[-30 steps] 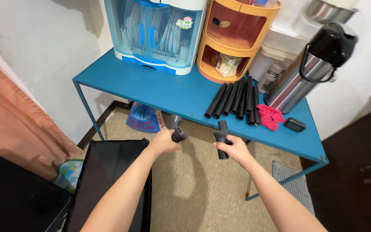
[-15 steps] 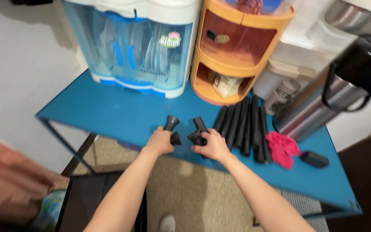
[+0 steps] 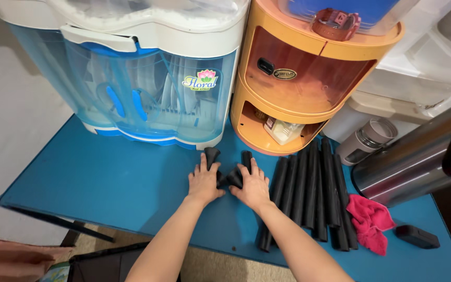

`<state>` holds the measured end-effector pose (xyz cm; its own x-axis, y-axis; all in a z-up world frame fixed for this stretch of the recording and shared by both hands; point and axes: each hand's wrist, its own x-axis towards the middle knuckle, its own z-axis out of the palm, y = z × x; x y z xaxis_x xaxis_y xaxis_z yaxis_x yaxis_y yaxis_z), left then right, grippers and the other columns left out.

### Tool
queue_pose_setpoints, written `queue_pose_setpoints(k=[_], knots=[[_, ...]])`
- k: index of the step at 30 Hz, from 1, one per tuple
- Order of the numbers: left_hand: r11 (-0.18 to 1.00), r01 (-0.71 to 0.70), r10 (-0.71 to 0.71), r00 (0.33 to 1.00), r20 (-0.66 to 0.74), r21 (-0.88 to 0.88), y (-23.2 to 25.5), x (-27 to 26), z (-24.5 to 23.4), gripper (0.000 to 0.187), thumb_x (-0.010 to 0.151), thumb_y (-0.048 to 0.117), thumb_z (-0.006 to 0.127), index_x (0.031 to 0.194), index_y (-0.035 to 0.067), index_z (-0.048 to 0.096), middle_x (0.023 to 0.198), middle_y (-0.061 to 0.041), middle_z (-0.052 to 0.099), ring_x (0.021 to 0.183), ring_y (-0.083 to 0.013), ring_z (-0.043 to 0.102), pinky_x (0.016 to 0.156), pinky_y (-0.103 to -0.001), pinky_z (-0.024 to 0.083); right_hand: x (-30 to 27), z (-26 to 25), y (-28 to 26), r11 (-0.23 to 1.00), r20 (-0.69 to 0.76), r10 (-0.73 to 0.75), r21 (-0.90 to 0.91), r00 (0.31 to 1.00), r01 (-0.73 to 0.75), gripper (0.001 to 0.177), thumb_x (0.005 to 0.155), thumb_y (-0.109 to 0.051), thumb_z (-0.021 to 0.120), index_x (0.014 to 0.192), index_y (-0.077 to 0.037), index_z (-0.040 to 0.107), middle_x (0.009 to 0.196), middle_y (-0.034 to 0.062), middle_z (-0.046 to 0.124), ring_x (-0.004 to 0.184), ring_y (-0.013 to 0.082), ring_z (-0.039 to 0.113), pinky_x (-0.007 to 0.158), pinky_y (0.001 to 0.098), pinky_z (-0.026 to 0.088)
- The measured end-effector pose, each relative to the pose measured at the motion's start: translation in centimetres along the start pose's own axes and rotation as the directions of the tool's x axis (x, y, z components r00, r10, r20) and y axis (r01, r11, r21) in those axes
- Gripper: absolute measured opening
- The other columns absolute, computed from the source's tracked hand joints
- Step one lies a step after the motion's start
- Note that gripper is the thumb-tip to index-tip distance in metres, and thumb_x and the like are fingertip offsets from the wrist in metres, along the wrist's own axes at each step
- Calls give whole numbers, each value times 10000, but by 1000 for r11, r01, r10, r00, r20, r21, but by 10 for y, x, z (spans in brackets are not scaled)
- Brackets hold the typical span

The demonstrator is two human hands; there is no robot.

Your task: The person wipes several black plastic rods with a pink cloth, then assembles a black plastic frame by inserting the rods into a base and attaching end caps. The person kneels on the floor during assembly.

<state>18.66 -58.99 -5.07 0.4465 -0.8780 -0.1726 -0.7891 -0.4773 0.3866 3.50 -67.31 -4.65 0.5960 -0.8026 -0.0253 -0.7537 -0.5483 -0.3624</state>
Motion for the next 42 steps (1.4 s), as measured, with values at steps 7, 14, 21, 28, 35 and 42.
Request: queue_pose_setpoints(k=[7, 14, 21, 28, 35, 42], knots=[[999, 20, -19, 1000, 18, -49, -8, -6, -7, 1420, 620, 475, 957, 1625, 231, -16, 1697, -185, 53, 1542, -383, 201, 1209, -605, 225, -7, 2, 7, 998, -100, -50, -29, 994, 48, 1045, 665, -391, 877, 1546, -181, 354, 1654, 199, 182, 1529, 417, 149, 1197, 591, 166], [988, -33, 6, 984, -179, -148, -16, -41, 1, 1324, 674, 487, 907, 1614, 183, 27, 1675, -220, 87, 1544, -412, 153, 1195, -620, 203, -42, -8, 19, 992, -156, -127, -6, 979, 128, 1007, 702, -384, 854, 1539, -137, 353, 1637, 218, 208, 1520, 420, 163, 1190, 587, 178], [974, -110, 0, 874, -486, -198, -40, -147, 25, 1081, 801, 398, 803, 1605, 90, 149, 1640, -274, 176, 1508, -467, 215, 1179, -595, 245, -137, -23, 33, 932, -285, -338, 32, 897, 362, 780, 790, -269, 786, 1475, -78, 467, 1616, 256, 266, 1497, 449, 238, 1173, 536, 262], [963, 21, -157, 852, -499, -268, -36, -308, 97, 1002, 826, 312, 781, 1600, 83, 188, 1641, -277, 200, 1478, -458, 274, 1197, -533, 292, -265, 2, 64, 902, -182, -418, 32, 890, 431, 750, 800, -255, 774, 1468, -71, 485, 1627, 256, 258, 1499, 454, 242, 1157, 535, 286], [917, 212, -325, 889, -324, -338, -56, -472, 142, 898, 824, 270, 782, 1562, 109, 297, 1639, -256, 201, 1472, -436, 307, 1157, -494, 344, -354, 58, 63, 886, 27, -453, 119, 891, 448, 674, 783, -287, 775, 1397, -99, 568, 1614, 248, 291, 1442, 447, 356, 1157, 478, 349], [822, 423, -532, 809, -251, -380, -121, -599, 165, 805, 830, 252, 770, 1525, 118, 386, 1640, -223, 250, 1445, -416, 377, 1136, -459, 399, -413, 137, 65, 912, 251, -398, 212, 882, 351, 643, 783, -333, 790, 1348, -75, 621, 1552, 278, 369, 1420, 433, 419, 1147, 434, 384]])
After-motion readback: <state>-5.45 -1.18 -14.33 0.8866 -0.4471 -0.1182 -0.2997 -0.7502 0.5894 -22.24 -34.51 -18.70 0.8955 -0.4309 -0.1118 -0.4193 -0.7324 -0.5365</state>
